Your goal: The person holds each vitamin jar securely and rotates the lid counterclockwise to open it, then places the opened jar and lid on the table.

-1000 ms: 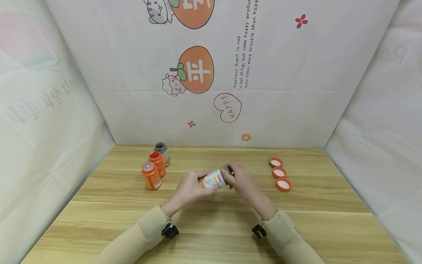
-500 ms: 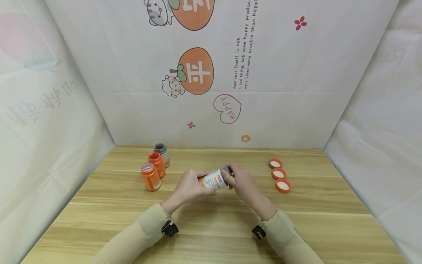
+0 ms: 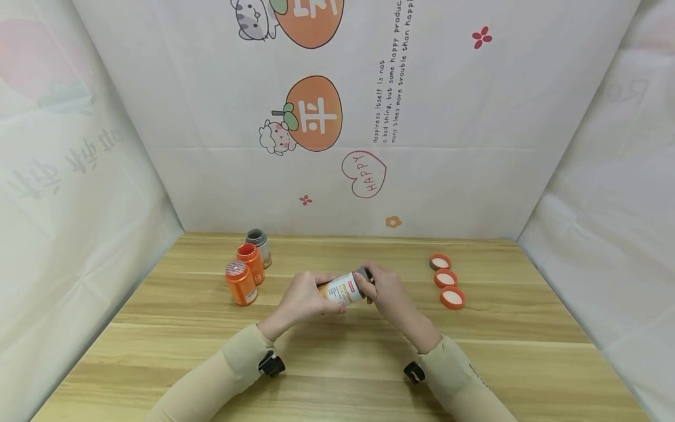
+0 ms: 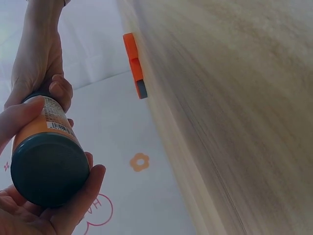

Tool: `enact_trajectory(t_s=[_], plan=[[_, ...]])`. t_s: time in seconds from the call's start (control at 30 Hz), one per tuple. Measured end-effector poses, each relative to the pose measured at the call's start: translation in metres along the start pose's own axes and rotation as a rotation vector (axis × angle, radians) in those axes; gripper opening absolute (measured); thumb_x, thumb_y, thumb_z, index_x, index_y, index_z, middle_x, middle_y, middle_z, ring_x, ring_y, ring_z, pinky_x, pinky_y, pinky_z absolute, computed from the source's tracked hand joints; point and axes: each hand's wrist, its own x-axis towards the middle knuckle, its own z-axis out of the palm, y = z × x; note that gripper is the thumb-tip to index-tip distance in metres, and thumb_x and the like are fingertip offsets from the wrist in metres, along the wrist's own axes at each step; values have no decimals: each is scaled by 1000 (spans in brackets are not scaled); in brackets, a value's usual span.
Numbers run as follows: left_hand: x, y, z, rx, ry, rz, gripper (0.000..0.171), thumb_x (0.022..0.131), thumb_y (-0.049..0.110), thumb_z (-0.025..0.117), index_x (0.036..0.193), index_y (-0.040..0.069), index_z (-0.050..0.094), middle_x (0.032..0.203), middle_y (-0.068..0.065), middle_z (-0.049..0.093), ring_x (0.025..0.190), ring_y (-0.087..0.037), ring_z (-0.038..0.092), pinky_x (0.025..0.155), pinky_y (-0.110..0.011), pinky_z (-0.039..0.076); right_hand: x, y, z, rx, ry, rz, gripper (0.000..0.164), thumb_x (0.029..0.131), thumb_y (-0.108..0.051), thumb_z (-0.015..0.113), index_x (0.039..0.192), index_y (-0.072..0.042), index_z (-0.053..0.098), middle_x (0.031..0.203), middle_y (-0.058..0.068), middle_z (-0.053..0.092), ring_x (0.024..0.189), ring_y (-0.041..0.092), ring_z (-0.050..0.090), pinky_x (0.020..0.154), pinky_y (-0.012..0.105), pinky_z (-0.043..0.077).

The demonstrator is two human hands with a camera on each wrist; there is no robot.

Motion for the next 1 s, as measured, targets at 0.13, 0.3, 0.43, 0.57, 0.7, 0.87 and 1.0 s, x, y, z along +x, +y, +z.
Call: enact_trajectory(t_s=[0.13,0.3,0.43,0.57,0.7,0.87,1.0], plan=[[1,-2,2,-1,-9,12,57,60,29,88,110,9,71,93,-3,72,69,-5,59,57,-19,48,-2,1,0,-1,-8,0,20,99,-26,49,100,-8,58,64,-6,52,50,1,46,44,21,42],[1,-4,3,-65,-37,-1,55,59,31,89,107,11,72,90,0,72,68,-6,59,57,-21,48,-4,2,-3,-3,-10,-22,17,98,-25,51,102,-9,56,67,-5,52,52,1,46,46,20,43],[1,-4,1,-147,-71,-56,53,58,30,90,105,12,73,84,4,71,68,-9,58,57,-25,48,-4,2,-6,-3,-6,-79,16,97,-22,53,105,-8,55,71,-2,54,55,2,47,47,20,44],[2,-3,-1,-155,-87,-66,53,58,30,89,106,14,73,84,4,70,69,-9,59,58,-26,49,-2,3,-8,7,-10,-107,16,97,-21,54,107,-9,55,72,-1,54,56,2,48,47,20,44],[4,-3,-5,-166,-102,-67,53,58,30,89,106,15,73,85,4,71,71,-10,60,60,-26,50,-1,4,-8,14,-3,-133,17,97,-22,54,108,-9,55,73,-1,55,57,1,48,48,19,44],[7,-5,-8,-231,-145,-88,49,59,30,87,103,15,73,84,2,71,72,-11,61,62,-28,51,-1,7,-6,24,27,-206,20,97,-24,54,110,-9,54,79,0,56,62,2,51,50,18,46],[8,-7,-9,-254,-171,-91,46,60,31,85,101,16,74,82,2,70,73,-12,61,63,-28,50,-2,12,-5,42,49,-274,23,97,-25,53,113,-8,53,83,0,56,66,3,52,53,20,47]])
